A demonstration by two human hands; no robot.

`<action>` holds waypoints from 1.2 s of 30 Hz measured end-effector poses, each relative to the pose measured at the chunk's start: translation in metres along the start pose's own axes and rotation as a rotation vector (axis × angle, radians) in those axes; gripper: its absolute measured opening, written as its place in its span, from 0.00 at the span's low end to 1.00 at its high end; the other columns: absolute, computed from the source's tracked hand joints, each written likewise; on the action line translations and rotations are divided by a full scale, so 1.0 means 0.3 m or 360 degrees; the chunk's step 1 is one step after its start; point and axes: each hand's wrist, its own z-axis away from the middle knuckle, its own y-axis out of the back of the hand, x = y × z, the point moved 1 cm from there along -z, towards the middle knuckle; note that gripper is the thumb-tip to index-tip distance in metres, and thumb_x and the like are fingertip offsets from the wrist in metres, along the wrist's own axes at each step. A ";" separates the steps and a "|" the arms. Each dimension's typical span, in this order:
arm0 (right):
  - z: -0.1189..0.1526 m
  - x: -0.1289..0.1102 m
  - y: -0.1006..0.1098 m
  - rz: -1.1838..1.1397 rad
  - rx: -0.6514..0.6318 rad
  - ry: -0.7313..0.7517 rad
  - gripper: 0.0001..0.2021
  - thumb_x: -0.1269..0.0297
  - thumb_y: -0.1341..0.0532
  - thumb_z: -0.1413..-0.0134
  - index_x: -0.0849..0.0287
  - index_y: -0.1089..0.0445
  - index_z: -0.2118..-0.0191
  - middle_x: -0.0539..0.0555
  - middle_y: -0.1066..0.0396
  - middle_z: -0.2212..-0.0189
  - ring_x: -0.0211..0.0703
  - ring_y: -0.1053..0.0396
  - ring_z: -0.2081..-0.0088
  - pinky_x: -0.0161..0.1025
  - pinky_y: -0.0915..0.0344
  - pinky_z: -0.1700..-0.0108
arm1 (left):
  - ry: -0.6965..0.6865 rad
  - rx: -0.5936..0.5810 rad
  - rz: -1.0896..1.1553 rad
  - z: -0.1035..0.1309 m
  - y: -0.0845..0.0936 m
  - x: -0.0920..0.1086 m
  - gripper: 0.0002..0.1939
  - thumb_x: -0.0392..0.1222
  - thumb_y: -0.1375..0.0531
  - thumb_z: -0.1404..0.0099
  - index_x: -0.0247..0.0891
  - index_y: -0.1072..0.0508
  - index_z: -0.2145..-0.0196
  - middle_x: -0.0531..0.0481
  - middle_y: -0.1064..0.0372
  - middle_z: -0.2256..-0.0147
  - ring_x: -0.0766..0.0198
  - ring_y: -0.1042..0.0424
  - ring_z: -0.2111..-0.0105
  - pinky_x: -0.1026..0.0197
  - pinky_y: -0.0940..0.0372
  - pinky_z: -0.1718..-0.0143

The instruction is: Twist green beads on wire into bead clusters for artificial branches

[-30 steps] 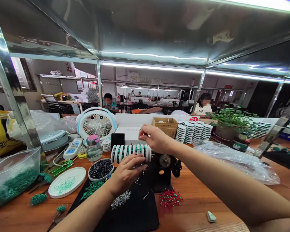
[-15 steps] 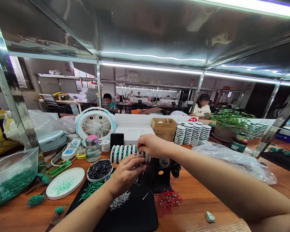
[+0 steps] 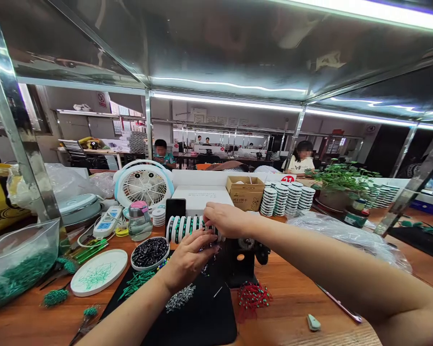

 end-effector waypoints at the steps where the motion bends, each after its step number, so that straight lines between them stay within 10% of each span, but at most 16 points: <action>1: 0.000 0.001 -0.002 0.0022 -0.0006 0.0010 0.04 0.72 0.44 0.45 0.63 0.37 0.62 0.57 0.34 0.63 0.40 0.35 0.64 0.35 0.39 0.63 | -0.0002 0.0002 0.0002 -0.001 0.000 0.000 0.14 0.30 0.43 0.38 0.39 0.29 0.55 0.44 0.31 0.54 0.56 0.38 0.48 0.51 0.36 0.49; 15: -0.012 -0.054 0.069 0.0572 -0.0284 0.0270 0.09 0.72 0.53 0.39 0.68 0.37 0.60 0.62 0.35 0.63 0.45 0.35 0.67 0.40 0.38 0.68 | 0.0020 0.0007 0.0034 -0.011 0.009 0.004 0.13 0.31 0.43 0.38 0.40 0.29 0.56 0.45 0.31 0.56 0.57 0.37 0.49 0.53 0.36 0.49; 22: -0.055 -0.096 0.178 0.0126 0.0076 0.0065 0.06 0.76 0.50 0.42 0.67 0.38 0.61 0.59 0.32 0.64 0.40 0.34 0.64 0.35 0.38 0.65 | 0.0059 0.0007 0.0045 -0.004 -0.005 0.001 0.12 0.31 0.43 0.38 0.41 0.29 0.57 0.46 0.31 0.55 0.58 0.37 0.49 0.52 0.37 0.48; 36: -0.038 -0.122 0.098 0.0337 -0.0285 -0.0031 0.10 0.72 0.38 0.52 0.65 0.34 0.62 0.58 0.30 0.64 0.45 0.31 0.65 0.36 0.38 0.69 | 0.0037 -0.0003 0.0030 0.001 -0.002 -0.002 0.13 0.31 0.43 0.38 0.41 0.28 0.57 0.46 0.30 0.56 0.56 0.37 0.49 0.52 0.36 0.50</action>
